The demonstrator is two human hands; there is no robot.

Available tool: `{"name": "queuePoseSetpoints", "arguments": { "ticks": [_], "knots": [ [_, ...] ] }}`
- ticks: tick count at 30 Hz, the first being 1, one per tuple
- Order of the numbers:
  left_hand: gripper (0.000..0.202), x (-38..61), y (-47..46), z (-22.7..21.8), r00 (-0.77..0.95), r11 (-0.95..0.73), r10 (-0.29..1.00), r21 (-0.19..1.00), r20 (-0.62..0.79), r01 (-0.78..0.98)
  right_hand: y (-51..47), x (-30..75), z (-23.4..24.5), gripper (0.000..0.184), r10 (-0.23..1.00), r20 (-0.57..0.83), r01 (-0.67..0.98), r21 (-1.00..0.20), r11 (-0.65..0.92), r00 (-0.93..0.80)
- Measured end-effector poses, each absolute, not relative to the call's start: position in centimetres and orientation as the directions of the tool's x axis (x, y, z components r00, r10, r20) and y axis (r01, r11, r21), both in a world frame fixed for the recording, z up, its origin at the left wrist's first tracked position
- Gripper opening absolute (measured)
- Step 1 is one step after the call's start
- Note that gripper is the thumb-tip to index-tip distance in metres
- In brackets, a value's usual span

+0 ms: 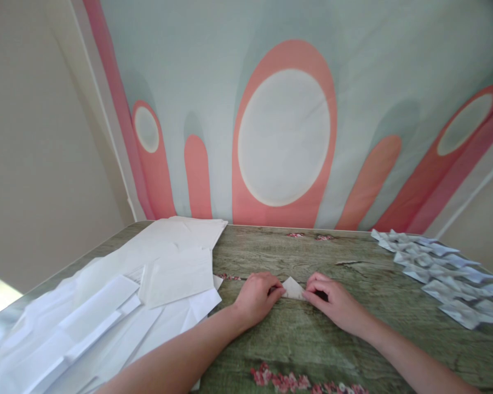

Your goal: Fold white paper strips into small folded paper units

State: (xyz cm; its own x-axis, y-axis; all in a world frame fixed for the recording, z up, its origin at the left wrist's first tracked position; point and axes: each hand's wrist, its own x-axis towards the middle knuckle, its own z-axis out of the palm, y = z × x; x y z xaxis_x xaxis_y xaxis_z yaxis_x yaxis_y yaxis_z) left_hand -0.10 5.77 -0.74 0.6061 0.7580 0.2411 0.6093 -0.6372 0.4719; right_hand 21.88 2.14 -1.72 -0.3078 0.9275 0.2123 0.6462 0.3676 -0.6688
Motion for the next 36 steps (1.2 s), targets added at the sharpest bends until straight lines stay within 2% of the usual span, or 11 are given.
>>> {"name": "queuePoseSetpoints", "arguments": {
  "ticks": [8, 15, 17, 21, 25, 28, 30, 36],
  "knots": [
    [0.012, 0.1, 6.0, -1.0, 0.589, -0.624, 0.772, 0.457, 0.238, 0.634, 2.1, 21.4, -2.1, 0.019, 0.927, 0.267, 0.706, -0.601, 0.375, -0.264],
    [0.012, -0.1, 6.0, -1.0, 0.569, -0.629, 0.774, 0.441, 0.277, 0.640, 2.3, 21.3, -2.1, 0.018, 0.940, 0.237, 0.748, -0.570, 0.340, -0.246],
    [0.014, -0.1, 5.6, -0.5, 0.597, -0.669, 0.742, 0.404, 0.306, 0.624, 2.4, 21.4, -2.1, 0.018, 0.941, 0.235, 0.749, -0.569, 0.338, -0.245],
    [0.024, 0.3, 3.9, 0.6, 0.738, -0.808, 0.587, 0.187, 0.332, 0.559, 2.5, 21.4, -2.1, 0.017, 0.937, 0.241, 0.745, -0.569, 0.347, -0.252],
    [0.041, 0.7, 1.8, 0.6, 0.792, -0.816, 0.572, 0.056, 0.213, 0.575, 2.4, 21.4, -2.0, 0.019, 0.932, 0.252, 0.740, -0.569, 0.359, -0.259],
    [0.067, 0.6, 0.8, 0.4, 0.799, -0.807, 0.590, 0.065, 0.118, 0.587, 2.4, 21.4, -1.9, 0.018, 0.931, 0.257, 0.737, -0.570, 0.363, -0.259],
    [0.077, 0.3, 0.7, 0.4, 0.802, -0.803, 0.594, 0.091, 0.062, 0.588, 2.5, 21.5, -1.9, 0.018, 0.930, 0.258, 0.735, -0.572, 0.364, -0.260],
    [0.079, -0.1, 1.2, 0.2, 0.809, -0.807, 0.587, 0.110, 0.034, 0.581, 2.4, 21.5, -1.8, 0.018, 0.931, 0.258, 0.736, -0.572, 0.362, -0.258]
  ]
}}
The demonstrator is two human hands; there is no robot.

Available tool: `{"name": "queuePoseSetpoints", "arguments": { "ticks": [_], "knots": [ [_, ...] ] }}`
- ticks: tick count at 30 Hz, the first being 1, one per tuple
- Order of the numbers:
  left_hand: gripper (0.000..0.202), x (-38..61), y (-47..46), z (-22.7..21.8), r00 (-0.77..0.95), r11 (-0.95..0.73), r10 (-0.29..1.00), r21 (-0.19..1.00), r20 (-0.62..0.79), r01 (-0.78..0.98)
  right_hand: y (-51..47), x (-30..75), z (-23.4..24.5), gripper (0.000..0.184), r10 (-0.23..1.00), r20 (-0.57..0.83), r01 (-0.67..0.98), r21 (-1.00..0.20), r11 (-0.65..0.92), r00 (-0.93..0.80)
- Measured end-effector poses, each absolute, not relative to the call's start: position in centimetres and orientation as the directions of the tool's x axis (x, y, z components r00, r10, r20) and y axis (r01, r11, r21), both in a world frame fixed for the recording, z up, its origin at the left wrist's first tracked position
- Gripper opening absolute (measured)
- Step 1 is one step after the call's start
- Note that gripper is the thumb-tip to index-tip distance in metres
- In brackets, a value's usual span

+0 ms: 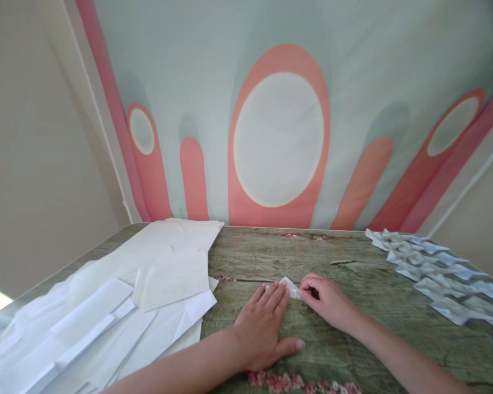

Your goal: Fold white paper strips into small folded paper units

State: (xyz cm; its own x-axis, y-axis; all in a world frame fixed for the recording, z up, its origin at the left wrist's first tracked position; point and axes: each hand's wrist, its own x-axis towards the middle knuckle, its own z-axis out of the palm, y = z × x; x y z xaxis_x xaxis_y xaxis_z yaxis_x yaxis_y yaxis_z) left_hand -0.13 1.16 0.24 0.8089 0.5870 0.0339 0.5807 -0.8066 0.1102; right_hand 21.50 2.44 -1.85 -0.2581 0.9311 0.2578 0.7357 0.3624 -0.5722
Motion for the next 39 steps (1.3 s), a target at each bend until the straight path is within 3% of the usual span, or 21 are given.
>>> {"name": "queuePoseSetpoints", "arguments": {
  "ticks": [14, 39],
  "knots": [
    [0.081, -0.3, 1.9, 0.5, 0.833, -0.832, 0.551, 0.101, 0.049, 0.545, 2.5, 21.6, -1.7, 0.015, 0.937, 0.245, 0.751, -0.563, 0.346, -0.248],
    [0.065, -0.7, 3.3, 1.2, 0.870, -0.875, 0.484, 0.092, 0.094, 0.476, 2.5, 21.3, -2.2, 0.014, 0.933, 0.259, 0.780, -0.518, 0.352, -0.250]
  ]
}}
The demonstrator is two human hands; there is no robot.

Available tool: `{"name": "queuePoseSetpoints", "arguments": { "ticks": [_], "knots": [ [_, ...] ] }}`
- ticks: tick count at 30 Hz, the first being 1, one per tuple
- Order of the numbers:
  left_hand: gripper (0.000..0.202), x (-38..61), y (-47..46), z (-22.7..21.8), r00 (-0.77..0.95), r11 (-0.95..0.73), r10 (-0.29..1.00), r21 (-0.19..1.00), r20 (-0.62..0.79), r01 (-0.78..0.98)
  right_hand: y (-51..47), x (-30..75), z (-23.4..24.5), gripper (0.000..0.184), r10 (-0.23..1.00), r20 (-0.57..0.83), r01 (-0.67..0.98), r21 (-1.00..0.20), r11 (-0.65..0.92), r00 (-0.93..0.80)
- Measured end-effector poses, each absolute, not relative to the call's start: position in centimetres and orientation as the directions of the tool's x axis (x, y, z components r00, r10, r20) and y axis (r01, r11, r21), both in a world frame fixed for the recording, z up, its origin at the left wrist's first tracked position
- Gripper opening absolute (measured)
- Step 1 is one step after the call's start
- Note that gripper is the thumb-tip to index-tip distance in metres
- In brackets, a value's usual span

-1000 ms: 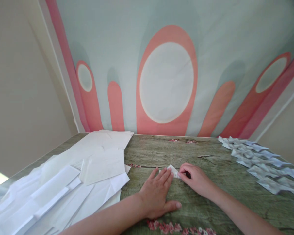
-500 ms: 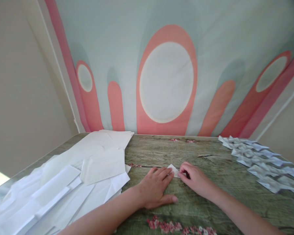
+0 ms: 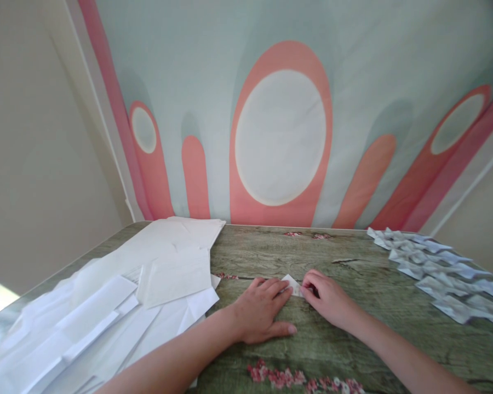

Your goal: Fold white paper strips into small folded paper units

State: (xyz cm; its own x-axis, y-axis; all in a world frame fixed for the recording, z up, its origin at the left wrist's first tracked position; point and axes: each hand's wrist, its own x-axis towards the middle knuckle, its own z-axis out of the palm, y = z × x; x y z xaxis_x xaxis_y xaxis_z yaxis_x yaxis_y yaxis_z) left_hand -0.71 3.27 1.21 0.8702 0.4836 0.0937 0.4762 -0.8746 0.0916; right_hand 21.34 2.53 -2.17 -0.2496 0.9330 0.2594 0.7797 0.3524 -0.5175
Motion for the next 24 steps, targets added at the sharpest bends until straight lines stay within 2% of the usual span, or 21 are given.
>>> {"name": "queuePoseSetpoints", "arguments": {
  "ticks": [16, 18, 20, 22, 24],
  "knots": [
    [0.072, -0.4, 3.1, 1.2, 0.866, -0.871, 0.491, 0.041, 0.097, 0.490, 2.5, 21.1, -2.6, 0.009, 0.928, 0.299, 0.781, -0.515, 0.354, -0.224],
    [0.072, -0.4, 3.0, 1.3, 0.863, -0.868, 0.497, 0.031, 0.094, 0.496, 2.3, 21.2, -2.6, 0.004, 0.923, 0.321, 0.771, -0.525, 0.361, -0.213],
    [0.073, -0.3, 2.9, 1.4, 0.860, -0.864, 0.502, 0.022, 0.091, 0.502, 2.1, 21.3, -2.6, 0.007, 0.902, 0.377, 0.754, -0.525, 0.396, -0.211],
    [0.073, -0.3, 2.8, 1.5, 0.859, -0.863, 0.504, 0.020, 0.091, 0.504, 1.8, 21.4, -2.4, 0.013, 0.854, 0.462, 0.749, -0.472, 0.465, -0.240],
    [0.073, -0.3, 2.7, 1.5, 0.856, -0.861, 0.508, 0.021, 0.098, 0.508, 1.4, 21.3, -1.9, 0.019, 0.794, 0.519, 0.765, -0.354, 0.538, -0.318]
  ]
}}
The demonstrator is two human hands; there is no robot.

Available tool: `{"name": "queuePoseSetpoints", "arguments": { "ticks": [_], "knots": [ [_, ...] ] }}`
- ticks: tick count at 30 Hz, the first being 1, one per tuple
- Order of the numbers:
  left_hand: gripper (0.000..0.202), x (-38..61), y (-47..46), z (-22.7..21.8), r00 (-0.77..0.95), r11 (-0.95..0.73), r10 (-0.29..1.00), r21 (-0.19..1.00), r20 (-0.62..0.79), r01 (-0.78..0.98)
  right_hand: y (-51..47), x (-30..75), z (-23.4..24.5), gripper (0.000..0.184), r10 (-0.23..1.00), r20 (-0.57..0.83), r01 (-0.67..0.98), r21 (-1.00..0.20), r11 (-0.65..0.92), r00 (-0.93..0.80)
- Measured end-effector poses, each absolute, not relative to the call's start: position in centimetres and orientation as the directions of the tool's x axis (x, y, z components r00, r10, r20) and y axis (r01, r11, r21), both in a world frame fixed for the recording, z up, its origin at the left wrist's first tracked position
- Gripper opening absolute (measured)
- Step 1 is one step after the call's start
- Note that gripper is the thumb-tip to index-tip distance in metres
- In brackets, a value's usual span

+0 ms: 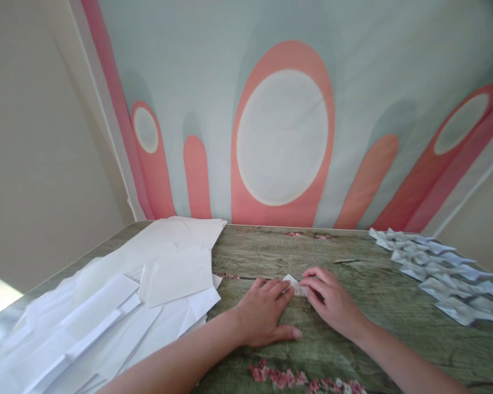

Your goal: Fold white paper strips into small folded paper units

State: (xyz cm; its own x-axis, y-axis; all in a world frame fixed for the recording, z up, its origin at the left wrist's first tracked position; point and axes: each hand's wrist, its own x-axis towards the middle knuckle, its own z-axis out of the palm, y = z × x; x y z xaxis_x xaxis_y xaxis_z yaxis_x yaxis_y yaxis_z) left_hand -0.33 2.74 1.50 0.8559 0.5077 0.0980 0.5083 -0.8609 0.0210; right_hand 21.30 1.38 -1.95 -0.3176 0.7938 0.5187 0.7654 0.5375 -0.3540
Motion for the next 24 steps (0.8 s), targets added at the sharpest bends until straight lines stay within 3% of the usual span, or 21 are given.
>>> {"name": "queuePoseSetpoints", "arguments": {
  "ticks": [3, 7, 24],
  "knots": [
    [0.074, -0.33, 2.75, 1.37, 0.855, -0.861, 0.507, 0.023, 0.107, 0.508, 0.78, 20.93, -1.40, 0.026, 0.729, 0.510, 0.780, -0.166, 0.604, -0.456],
    [0.074, -0.29, 2.82, 1.20, 0.857, -0.864, 0.502, 0.027, 0.116, 0.502, 0.44, 20.38, -1.44, 0.018, 0.703, 0.484, 0.781, -0.061, 0.621, -0.522],
    [0.073, -0.26, 2.95, 1.41, 0.860, -0.863, 0.503, 0.007, 0.090, 0.504, 1.05, 20.74, -1.48, 0.022, 0.784, 0.342, 0.819, -0.069, 0.570, -0.518]
  ]
}}
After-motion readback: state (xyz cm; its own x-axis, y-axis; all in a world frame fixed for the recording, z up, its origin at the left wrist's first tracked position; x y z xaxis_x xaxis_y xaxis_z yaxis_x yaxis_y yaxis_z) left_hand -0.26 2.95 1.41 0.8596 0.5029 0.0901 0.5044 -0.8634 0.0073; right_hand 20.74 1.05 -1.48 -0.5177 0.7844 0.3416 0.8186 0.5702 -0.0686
